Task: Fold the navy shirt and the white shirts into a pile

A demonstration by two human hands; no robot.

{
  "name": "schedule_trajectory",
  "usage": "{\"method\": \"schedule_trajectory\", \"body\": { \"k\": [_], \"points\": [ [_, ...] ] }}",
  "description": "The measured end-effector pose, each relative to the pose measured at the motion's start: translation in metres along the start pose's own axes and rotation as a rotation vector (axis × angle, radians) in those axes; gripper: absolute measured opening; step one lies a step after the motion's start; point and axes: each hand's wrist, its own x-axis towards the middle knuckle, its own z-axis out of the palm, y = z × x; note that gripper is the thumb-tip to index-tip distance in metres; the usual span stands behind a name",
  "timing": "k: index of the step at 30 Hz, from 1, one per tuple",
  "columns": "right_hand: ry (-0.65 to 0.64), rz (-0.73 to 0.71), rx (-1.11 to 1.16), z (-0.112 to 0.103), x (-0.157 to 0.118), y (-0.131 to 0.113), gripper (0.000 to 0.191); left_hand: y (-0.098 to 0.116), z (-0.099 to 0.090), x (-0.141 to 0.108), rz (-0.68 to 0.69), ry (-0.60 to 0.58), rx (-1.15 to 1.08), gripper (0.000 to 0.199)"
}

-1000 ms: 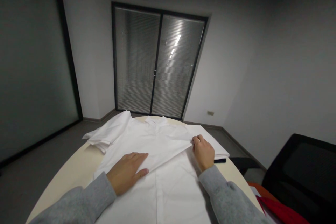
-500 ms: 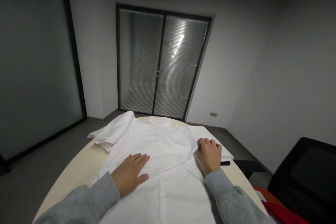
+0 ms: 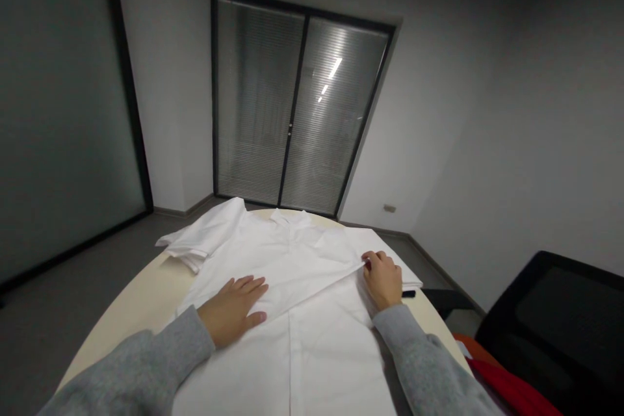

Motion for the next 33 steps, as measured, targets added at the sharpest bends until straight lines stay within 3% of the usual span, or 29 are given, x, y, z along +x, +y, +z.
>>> {"method": "schedule_trajectory", "body": {
  "k": [5,8,10,16,27,33],
  "points": [
    [-0.007,-0.024,0.024,0.001,-0.002,0.002,0.020,0.002,-0.008,-0.001,0.055,0.170,0.041,0.048],
    [-0.008,-0.023,0.042,0.004,-0.002,0.000,0.027,0.005,-0.012,0.000,-0.074,0.344,0.138,0.047],
    [-0.007,-0.003,0.051,0.006,-0.002,0.000,0.033,0.003,-0.012,0.002,-0.187,0.395,0.213,0.048],
    [-0.015,0.035,0.065,0.011,0.000,0.001,0.034,-0.015,-0.006,0.008,-0.259,0.341,0.342,0.030],
    [-0.015,0.028,0.036,0.012,-0.004,0.000,0.033,-0.021,-0.017,-0.001,-0.351,0.239,0.399,0.037],
    [-0.030,-0.027,0.028,0.011,-0.008,-0.003,0.031,-0.018,-0.016,0.001,-0.240,0.368,0.398,0.038]
  ]
}}
